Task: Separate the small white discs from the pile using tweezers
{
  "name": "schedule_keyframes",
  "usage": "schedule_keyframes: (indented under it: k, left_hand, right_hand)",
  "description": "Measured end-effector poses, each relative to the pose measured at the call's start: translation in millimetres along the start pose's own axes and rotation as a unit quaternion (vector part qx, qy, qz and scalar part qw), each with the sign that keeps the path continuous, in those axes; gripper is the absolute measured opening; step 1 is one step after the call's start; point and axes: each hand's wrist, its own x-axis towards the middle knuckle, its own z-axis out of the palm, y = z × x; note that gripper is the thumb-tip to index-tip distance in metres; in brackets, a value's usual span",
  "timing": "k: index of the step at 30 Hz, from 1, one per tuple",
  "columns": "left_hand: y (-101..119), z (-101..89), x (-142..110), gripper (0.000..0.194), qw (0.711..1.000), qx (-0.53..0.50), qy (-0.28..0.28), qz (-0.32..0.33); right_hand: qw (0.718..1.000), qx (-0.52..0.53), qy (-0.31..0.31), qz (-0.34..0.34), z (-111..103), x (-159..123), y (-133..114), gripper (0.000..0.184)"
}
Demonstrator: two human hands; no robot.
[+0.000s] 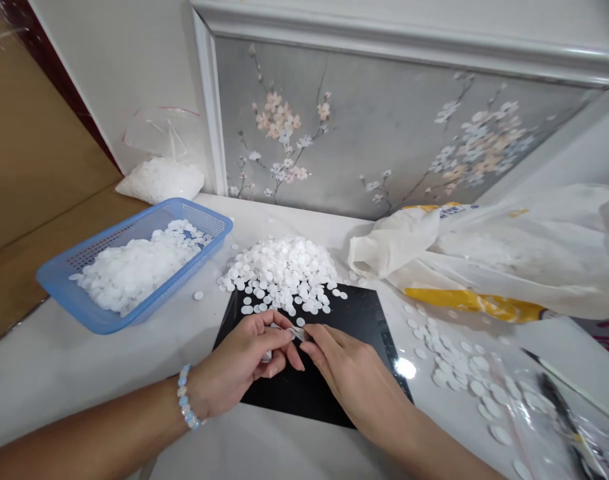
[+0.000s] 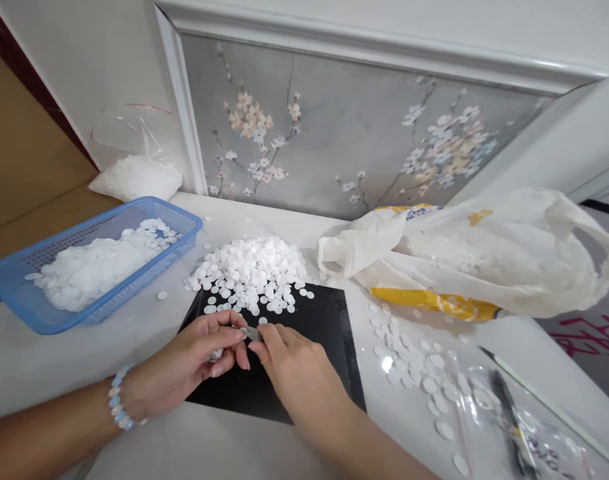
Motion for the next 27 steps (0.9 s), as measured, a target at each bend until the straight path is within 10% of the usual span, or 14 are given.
schedule_keyframes:
  k: [27]
  left_hand:
    - [0.0,-0.4,-2.3,0.015,1.000,0.019,-0.017,0.002]
  right_hand:
    - [0.999,-0.043,0.012,-0.013,1.4,0.3,1.1,0.039]
